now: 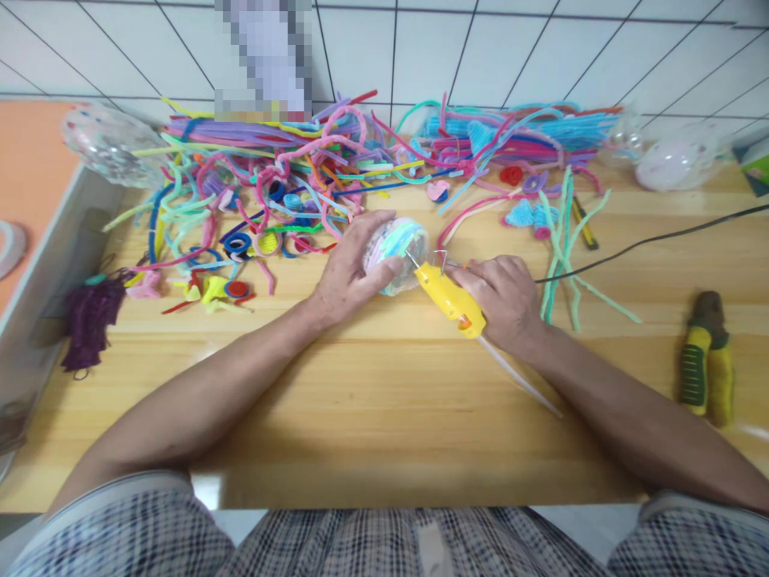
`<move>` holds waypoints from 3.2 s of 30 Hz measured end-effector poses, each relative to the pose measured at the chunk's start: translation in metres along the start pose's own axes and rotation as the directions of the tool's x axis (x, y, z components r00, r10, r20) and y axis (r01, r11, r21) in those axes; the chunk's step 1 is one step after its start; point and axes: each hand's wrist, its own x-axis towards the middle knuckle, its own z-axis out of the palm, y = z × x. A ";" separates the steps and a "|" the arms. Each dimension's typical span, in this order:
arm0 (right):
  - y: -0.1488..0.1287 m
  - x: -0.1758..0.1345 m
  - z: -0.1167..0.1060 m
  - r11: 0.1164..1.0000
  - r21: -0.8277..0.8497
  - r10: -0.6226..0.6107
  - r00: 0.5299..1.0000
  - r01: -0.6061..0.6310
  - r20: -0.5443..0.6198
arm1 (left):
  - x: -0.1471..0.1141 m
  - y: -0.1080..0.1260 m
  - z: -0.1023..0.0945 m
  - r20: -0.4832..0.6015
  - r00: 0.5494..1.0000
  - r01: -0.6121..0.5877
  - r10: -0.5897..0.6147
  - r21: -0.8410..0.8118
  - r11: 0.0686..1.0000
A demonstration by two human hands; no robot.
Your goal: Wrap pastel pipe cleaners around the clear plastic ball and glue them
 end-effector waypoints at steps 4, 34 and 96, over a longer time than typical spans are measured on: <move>0.000 0.002 0.000 0.999 -0.006 -0.032 0.999 0.032 -0.032 | 0.000 -0.001 0.001 -0.016 0.999 -0.031 0.031 -0.004 1.000; 0.001 -0.003 0.001 0.999 0.010 0.038 0.999 -0.039 0.034 | 0.000 -0.001 0.001 -0.005 1.000 -0.004 0.004 -0.007 1.000; -0.001 0.006 -0.005 1.000 0.006 -0.024 0.999 0.025 -0.035 | 0.000 -0.005 0.001 -0.015 0.998 -0.060 0.059 -0.037 0.998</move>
